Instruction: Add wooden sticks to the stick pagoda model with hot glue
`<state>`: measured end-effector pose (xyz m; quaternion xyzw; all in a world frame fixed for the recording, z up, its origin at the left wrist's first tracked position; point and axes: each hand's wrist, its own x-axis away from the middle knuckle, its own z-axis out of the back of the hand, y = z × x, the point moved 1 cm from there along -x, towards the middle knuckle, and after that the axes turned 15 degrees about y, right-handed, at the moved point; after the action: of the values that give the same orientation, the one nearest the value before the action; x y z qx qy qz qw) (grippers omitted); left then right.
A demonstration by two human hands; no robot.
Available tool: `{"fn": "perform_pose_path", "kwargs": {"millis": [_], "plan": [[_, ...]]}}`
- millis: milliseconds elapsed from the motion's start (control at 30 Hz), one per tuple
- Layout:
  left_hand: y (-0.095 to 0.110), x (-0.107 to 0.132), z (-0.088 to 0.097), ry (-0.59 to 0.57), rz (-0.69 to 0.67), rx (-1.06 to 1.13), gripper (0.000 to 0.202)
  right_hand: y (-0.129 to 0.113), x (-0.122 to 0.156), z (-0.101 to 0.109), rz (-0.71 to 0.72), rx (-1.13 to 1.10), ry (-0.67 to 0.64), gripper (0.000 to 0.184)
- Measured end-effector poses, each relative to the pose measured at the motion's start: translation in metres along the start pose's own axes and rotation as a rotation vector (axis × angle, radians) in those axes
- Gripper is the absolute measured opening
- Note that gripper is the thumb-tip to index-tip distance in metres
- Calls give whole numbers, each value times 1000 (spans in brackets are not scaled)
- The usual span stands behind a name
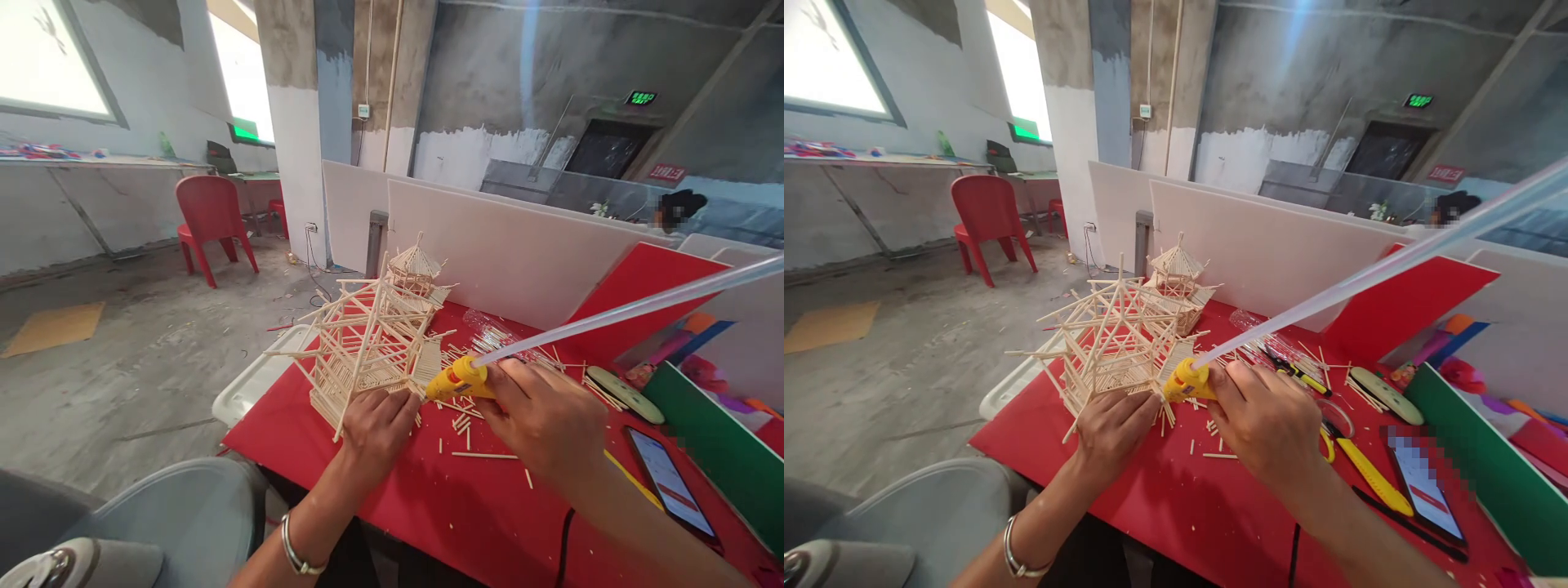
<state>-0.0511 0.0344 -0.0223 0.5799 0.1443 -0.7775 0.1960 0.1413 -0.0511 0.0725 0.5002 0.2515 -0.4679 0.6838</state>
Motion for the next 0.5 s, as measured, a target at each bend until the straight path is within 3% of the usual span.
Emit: {"fn": "perform_pose_path", "kwargs": {"millis": [500], "plan": [[1,3,0,-13,14,5,16,-1,-5,2,28,-7,-12,15]]}}
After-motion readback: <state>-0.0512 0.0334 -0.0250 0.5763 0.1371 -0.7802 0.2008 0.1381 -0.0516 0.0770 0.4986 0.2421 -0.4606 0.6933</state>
